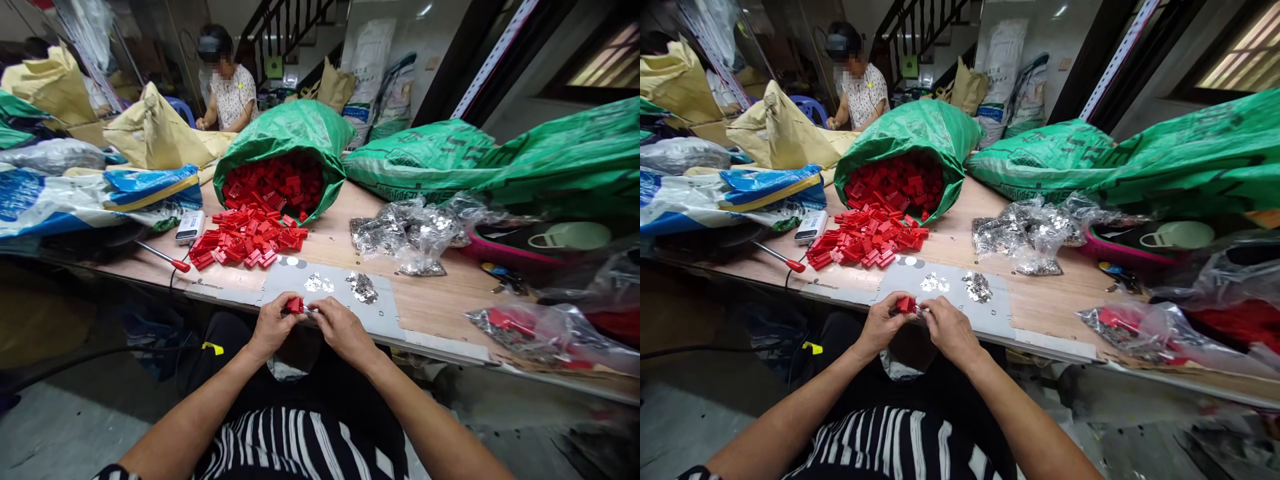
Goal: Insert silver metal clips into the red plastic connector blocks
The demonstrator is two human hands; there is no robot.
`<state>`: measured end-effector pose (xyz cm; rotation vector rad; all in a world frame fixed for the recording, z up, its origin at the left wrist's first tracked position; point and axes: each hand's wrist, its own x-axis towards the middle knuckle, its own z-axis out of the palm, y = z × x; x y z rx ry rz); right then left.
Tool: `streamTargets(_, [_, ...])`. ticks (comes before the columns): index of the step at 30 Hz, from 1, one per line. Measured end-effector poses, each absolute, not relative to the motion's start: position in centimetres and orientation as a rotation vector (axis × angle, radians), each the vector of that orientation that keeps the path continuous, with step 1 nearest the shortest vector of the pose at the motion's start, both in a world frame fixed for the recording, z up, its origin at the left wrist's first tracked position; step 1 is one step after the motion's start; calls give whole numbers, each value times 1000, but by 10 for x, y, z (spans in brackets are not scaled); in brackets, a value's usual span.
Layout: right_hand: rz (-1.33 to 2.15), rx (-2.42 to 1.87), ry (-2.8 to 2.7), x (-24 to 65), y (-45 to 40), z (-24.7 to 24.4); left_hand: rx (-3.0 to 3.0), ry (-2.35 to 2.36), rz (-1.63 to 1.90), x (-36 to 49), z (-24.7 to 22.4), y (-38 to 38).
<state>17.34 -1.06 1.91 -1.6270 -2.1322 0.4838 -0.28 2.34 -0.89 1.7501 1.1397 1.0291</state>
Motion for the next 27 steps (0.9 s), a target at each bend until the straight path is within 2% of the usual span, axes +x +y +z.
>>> streamTargets(4, [579, -1492, -2000, 186, -16, 21, 1634, 1099, 1127, -2, -6, 17])
streamTargets(8, [819, -1484, -1953, 190, -25, 30, 1194, 954, 1217, 2, 4, 7])
streamTargets(14, [1125, -1284, -1912, 180, -33, 38, 460, 582, 1027, 1, 20, -6])
streamTargets(27, [1067, -1199, -1943, 174, -34, 48, 54, 564, 909, 9, 40, -16])
